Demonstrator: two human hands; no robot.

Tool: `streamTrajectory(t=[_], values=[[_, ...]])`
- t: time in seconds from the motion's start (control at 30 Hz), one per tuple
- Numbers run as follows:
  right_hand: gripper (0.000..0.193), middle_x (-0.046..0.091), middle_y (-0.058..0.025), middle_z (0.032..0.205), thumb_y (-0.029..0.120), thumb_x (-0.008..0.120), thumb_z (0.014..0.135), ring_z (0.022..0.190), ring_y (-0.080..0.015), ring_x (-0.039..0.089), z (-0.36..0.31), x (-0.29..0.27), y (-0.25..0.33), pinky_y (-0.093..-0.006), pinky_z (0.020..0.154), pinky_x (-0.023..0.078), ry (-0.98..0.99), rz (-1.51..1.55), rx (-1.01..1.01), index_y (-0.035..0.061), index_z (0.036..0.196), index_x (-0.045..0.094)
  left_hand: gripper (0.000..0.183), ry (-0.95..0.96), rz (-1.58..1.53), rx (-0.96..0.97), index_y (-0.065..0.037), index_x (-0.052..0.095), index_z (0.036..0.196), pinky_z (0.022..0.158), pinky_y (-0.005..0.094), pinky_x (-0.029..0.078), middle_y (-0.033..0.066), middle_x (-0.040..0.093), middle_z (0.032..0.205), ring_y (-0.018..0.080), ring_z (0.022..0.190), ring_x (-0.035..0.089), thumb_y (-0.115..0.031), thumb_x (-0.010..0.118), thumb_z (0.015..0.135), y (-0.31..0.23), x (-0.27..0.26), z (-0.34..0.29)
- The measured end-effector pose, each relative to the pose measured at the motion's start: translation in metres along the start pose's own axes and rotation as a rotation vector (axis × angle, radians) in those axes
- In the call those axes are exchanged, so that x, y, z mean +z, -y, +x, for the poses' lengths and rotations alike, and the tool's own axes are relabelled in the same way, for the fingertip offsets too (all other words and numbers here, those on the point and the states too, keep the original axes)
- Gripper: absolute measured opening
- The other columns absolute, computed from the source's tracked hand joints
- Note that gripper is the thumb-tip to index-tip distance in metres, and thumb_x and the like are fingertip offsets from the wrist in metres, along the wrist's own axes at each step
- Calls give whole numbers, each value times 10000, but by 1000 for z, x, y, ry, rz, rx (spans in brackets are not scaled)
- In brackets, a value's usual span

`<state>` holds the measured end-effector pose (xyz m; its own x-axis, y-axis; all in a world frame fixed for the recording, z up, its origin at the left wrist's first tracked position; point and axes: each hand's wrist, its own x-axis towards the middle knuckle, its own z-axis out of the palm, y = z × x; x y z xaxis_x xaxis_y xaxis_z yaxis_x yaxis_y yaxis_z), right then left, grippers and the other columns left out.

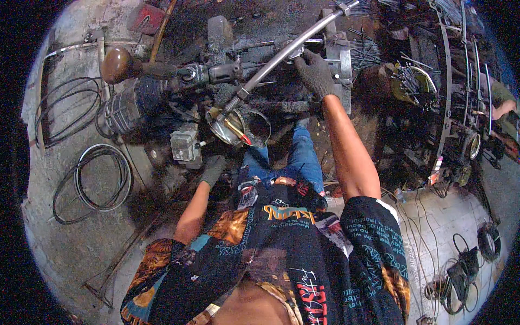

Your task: Operates a manual lathe-like machine to shape or thread a metal rod while applying lubricant with a brush.

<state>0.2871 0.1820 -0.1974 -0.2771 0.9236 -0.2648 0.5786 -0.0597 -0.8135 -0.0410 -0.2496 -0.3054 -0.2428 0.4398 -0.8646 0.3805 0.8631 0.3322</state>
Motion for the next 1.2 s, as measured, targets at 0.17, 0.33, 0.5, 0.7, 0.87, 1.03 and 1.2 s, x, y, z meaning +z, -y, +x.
streamTrajectory(t=[0.17,0.33,0.5,0.7,0.87,1.03,1.2], values=[[487,729,-143,1059,428,600,974,994,-249,670,4,-3,3,-381,880,496,46,-43,12,31,1249,659,525,-24,224,155,-17,562,1344,1090,417,397,233,565,1386,372,1301,519,-400,517,989,37,-3,-7],[486,724,-157,1041,431,586,973,944,-265,668,5,-8,8,-390,863,499,73,-20,18,13,1209,664,552,-33,108,82,-23,546,1381,1145,420,343,239,507,1453,374,1383,441,-407,535,984,56,-10,3],[474,680,-262,1175,359,573,948,1124,-397,646,17,-1,-9,-413,980,481,86,39,34,5,1252,657,494,-55,-67,6,-2,613,1279,1057,417,425,231,611,1320,377,1252,558,-393,534,988,39,-24,-4],[434,689,-178,1116,370,524,1006,1021,-300,655,58,26,-80,-376,915,504,-76,60,-256,-5,1205,614,381,-147,133,295,12,658,1139,845,383,487,163,683,1028,295,940,635,-322,539,998,-65,-51,-32],[362,689,-85,1040,321,550,1014,927,-171,646,84,63,-54,-319,834,531,-179,915,-26,27,1192,666,396,-178,-111,144,14,646,1188,918,376,481,171,684,1104,292,1032,637,-318,542,999,-20,-68,-31],[404,648,-96,1241,256,559,1008,1135,-227,599,83,57,-95,-379,1031,467,-34,845,237,23,1337,592,430,-125,-215,2,17,617,1259,1016,373,447,191,647,1253,316,1170,605,-320,540,1002,-28,-56,-44],[379,646,-82,1241,226,548,1014,1094,-218,603,86,62,-95,-367,995,481,158,804,10,29,1335,590,449,-205,209,330,8,594,1296,1053,404,423,213,621,1312,360,1233,574,-325,537,1000,57,-35,-36]])
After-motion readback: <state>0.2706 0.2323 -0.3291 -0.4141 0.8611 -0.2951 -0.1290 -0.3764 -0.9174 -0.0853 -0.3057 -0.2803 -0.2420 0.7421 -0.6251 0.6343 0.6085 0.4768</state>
